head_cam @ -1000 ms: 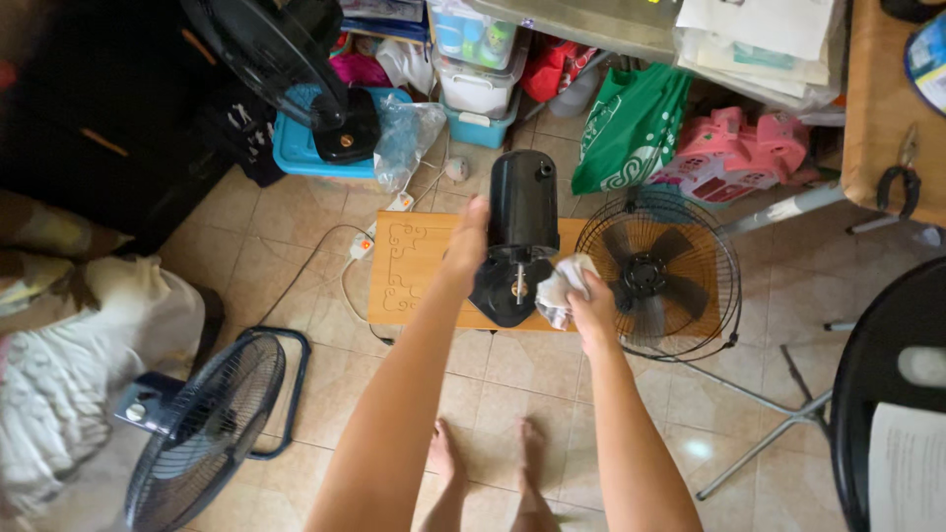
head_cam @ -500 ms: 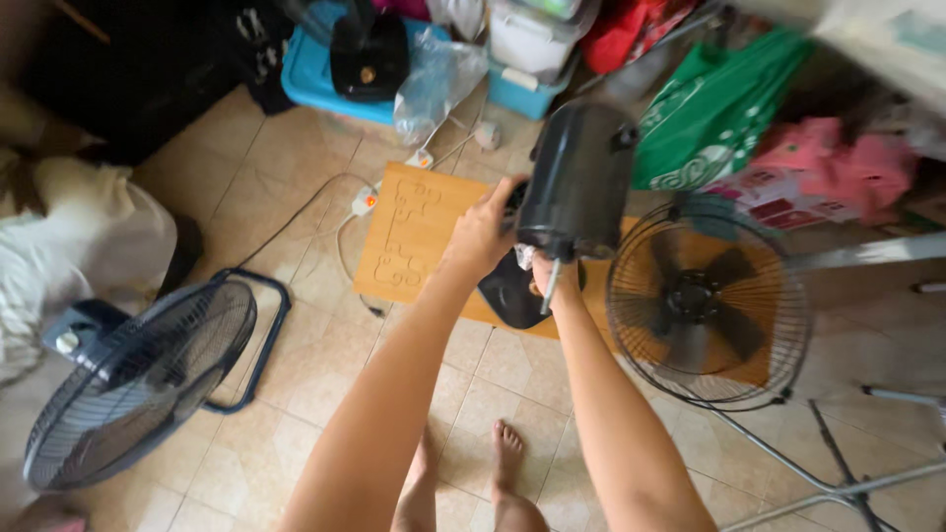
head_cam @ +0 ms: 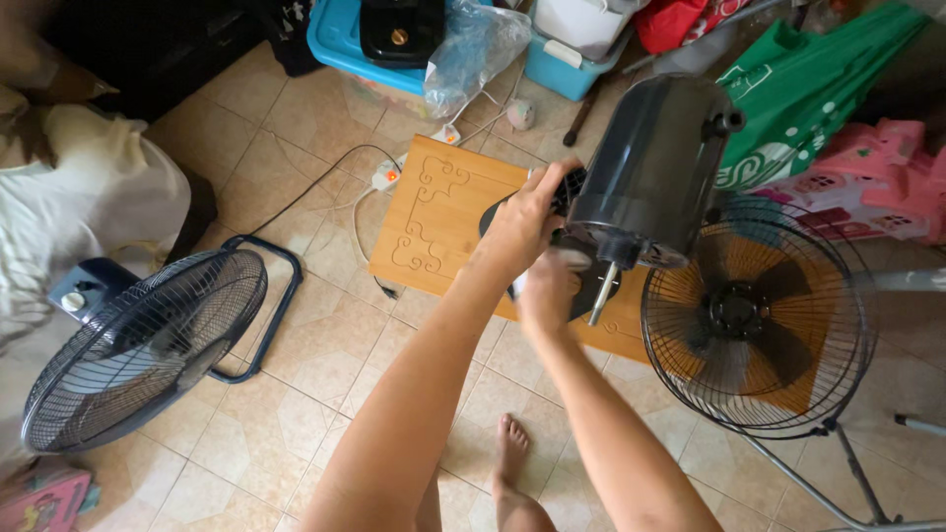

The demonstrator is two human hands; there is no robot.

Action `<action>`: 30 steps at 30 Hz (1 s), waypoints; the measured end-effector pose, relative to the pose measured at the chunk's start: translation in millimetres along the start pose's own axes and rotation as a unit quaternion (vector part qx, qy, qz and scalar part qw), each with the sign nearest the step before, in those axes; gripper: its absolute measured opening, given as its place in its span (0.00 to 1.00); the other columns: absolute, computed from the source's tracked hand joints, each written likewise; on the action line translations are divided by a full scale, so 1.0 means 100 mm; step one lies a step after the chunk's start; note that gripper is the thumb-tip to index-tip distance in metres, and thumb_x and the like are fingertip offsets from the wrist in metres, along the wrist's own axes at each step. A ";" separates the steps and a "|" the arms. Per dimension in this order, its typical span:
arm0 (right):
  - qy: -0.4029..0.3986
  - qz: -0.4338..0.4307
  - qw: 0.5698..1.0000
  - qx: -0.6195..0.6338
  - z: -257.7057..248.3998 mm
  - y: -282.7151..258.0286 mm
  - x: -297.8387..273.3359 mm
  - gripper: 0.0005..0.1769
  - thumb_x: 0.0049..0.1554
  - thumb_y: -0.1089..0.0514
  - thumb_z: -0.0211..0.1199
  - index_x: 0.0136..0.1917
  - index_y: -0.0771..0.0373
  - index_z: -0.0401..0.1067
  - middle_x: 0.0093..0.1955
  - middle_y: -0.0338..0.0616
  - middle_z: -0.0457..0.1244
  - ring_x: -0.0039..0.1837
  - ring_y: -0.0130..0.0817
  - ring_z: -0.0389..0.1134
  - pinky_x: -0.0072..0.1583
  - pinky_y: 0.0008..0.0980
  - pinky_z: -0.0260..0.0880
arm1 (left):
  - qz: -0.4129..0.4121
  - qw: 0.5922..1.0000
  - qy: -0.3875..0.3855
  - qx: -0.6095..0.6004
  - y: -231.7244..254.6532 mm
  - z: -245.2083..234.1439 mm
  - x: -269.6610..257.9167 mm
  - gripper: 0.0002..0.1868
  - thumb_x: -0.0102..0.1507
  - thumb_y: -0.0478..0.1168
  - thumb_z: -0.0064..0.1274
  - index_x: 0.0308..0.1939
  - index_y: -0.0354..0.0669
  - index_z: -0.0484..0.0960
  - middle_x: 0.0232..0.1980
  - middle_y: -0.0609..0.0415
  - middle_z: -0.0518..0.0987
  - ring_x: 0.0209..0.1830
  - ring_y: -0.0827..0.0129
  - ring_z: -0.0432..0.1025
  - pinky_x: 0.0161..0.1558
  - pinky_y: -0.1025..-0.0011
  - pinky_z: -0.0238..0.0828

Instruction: The person disassembles an electric fan by removing the front grille and fan blades, then wipes the motor housing, grille, and blades with a cloth. The person reattaches the fan blades and grille to the fan base.

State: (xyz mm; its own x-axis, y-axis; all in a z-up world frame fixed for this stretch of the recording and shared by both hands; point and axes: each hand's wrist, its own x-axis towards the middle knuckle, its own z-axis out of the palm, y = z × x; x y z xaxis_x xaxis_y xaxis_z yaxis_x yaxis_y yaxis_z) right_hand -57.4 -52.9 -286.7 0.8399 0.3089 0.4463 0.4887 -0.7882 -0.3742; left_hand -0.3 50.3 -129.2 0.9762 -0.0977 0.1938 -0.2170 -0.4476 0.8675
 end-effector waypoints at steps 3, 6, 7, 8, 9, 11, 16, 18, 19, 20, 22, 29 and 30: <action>-0.057 0.018 0.993 0.101 0.29 -0.27 0.04 0.18 0.63 0.54 0.54 0.63 0.64 0.70 0.65 0.59 0.63 0.65 0.55 0.63 0.65 0.48 0.63 | -0.007 1.000 0.013 0.013 -0.01 0.02 0.01 0.40 0.54 0.23 0.57 0.67 0.55 0.65 0.63 0.45 0.75 0.58 0.42 0.74 0.53 0.52 0.73; -0.092 0.031 0.985 0.141 0.52 -0.19 0.19 0.15 0.61 0.54 0.56 0.58 0.60 0.73 0.63 0.54 0.65 0.66 0.52 0.64 0.67 0.46 0.64 | 0.026 0.999 0.026 0.023 -0.04 0.02 0.02 0.38 0.57 0.24 0.58 0.68 0.54 0.64 0.64 0.42 0.74 0.61 0.40 0.71 0.57 0.51 0.72; -0.106 0.011 0.984 0.142 0.50 -0.06 0.20 0.14 0.60 0.54 0.57 0.57 0.59 0.74 0.63 0.52 0.65 0.67 0.51 0.64 0.68 0.45 0.64 | 0.016 1.000 0.017 0.017 -0.05 0.05 0.02 0.38 0.56 0.24 0.57 0.67 0.54 0.64 0.63 0.42 0.74 0.62 0.40 0.71 0.57 0.52 0.72; -0.119 -0.007 0.982 0.150 0.44 0.06 0.22 0.13 0.59 0.54 0.57 0.56 0.58 0.75 0.63 0.51 0.66 0.67 0.50 0.65 0.68 0.44 0.64 | 0.005 1.000 0.010 0.014 -0.05 0.05 0.02 0.38 0.55 0.23 0.56 0.67 0.55 0.65 0.63 0.43 0.75 0.62 0.41 0.71 0.57 0.52 0.72; -0.139 -0.061 0.977 0.148 0.30 0.27 0.26 0.12 0.59 0.54 0.58 0.54 0.56 0.76 0.62 0.49 0.66 0.67 0.49 0.65 0.69 0.43 0.64 | -0.006 1.000 0.003 0.011 -0.05 0.05 0.01 0.39 0.55 0.23 0.56 0.66 0.55 0.65 0.63 0.43 0.75 0.62 0.41 0.71 0.58 0.52 0.72; -0.168 -0.184 0.957 0.147 -0.05 0.54 0.24 0.11 0.57 0.54 0.59 0.51 0.54 0.79 0.61 0.46 0.67 0.68 0.47 0.66 0.70 0.42 0.64 | -0.005 1.000 -0.006 -0.011 -0.07 0.01 -0.01 0.38 0.56 0.23 0.55 0.67 0.55 0.65 0.63 0.42 0.75 0.62 0.40 0.71 0.58 0.53 0.72; -0.114 0.020 0.986 0.116 -0.67 0.98 0.49 0.14 0.52 0.48 0.66 0.50 0.56 0.80 0.57 0.45 0.69 0.63 0.46 0.68 0.67 0.43 0.65 | 0.040 0.999 0.006 0.003 -0.06 -0.01 0.05 0.38 0.55 0.24 0.57 0.67 0.53 0.65 0.63 0.42 0.75 0.66 0.38 0.68 0.59 0.53 0.71; -0.087 0.097 0.983 0.128 -0.66 1.23 0.77 0.14 0.52 0.50 0.66 0.50 0.56 0.79 0.57 0.45 0.69 0.63 0.46 0.67 0.67 0.44 0.65 | 0.056 0.998 0.011 -0.002 -0.05 -0.01 0.04 0.39 0.54 0.24 0.58 0.67 0.52 0.64 0.64 0.41 0.74 0.67 0.35 0.64 0.58 0.52 0.70; -0.098 0.120 0.978 0.143 -0.59 1.34 0.89 0.13 0.53 0.51 0.66 0.50 0.56 0.79 0.57 0.45 0.69 0.64 0.46 0.67 0.68 0.44 0.65 | 0.041 0.999 0.010 -0.009 -0.05 -0.01 0.05 0.38 0.56 0.24 0.57 0.67 0.53 0.64 0.64 0.42 0.75 0.66 0.38 0.67 0.59 0.53 0.71; -0.115 0.141 0.971 0.156 -0.50 1.46 0.96 0.13 0.53 0.52 0.66 0.50 0.56 0.79 0.57 0.45 0.69 0.64 0.46 0.67 0.68 0.45 0.65 | 0.024 1.000 0.006 -0.019 -0.04 0.01 0.03 0.37 0.57 0.25 0.56 0.68 0.53 0.65 0.63 0.44 0.76 0.65 0.40 0.70 0.59 0.54 0.72; -0.122 0.164 0.967 0.150 -0.37 1.67 1.00 0.12 0.53 0.53 0.66 0.51 0.56 0.78 0.57 0.46 0.69 0.64 0.46 0.67 0.69 0.45 0.64 | 0.015 1.000 0.002 -0.026 0.00 0.00 0.03 0.36 0.58 0.25 0.56 0.68 0.54 0.65 0.63 0.44 0.76 0.64 0.41 0.71 0.59 0.54 0.72; -0.142 0.176 0.971 0.080 0.05 1.88 0.60 0.12 0.54 0.59 0.65 0.53 0.56 0.77 0.57 0.46 0.68 0.66 0.46 0.66 0.71 0.49 0.64 | -0.019 1.000 -0.007 -0.011 0.10 -0.04 0.05 0.37 0.56 0.23 0.55 0.67 0.54 0.65 0.63 0.44 0.74 0.61 0.41 0.71 0.56 0.54 0.72; -0.146 0.176 0.972 0.058 0.00 1.86 0.46 0.12 0.54 0.59 0.65 0.53 0.56 0.77 0.57 0.47 0.68 0.66 0.46 0.66 0.72 0.49 0.64 | -0.018 1.000 -0.003 -0.010 0.12 -0.03 0.04 0.37 0.56 0.23 0.55 0.67 0.54 0.65 0.63 0.44 0.74 0.62 0.41 0.71 0.57 0.54 0.72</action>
State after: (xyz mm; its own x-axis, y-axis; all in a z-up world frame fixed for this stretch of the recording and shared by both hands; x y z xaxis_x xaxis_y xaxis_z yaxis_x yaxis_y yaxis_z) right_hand 72.4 -185.2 -335.8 0.9827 0.1826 0.0313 0.1687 -0.8123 -0.5583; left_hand 1.5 47.0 -117.2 0.9834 -0.0868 0.1593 -0.1812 -0.4337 0.8827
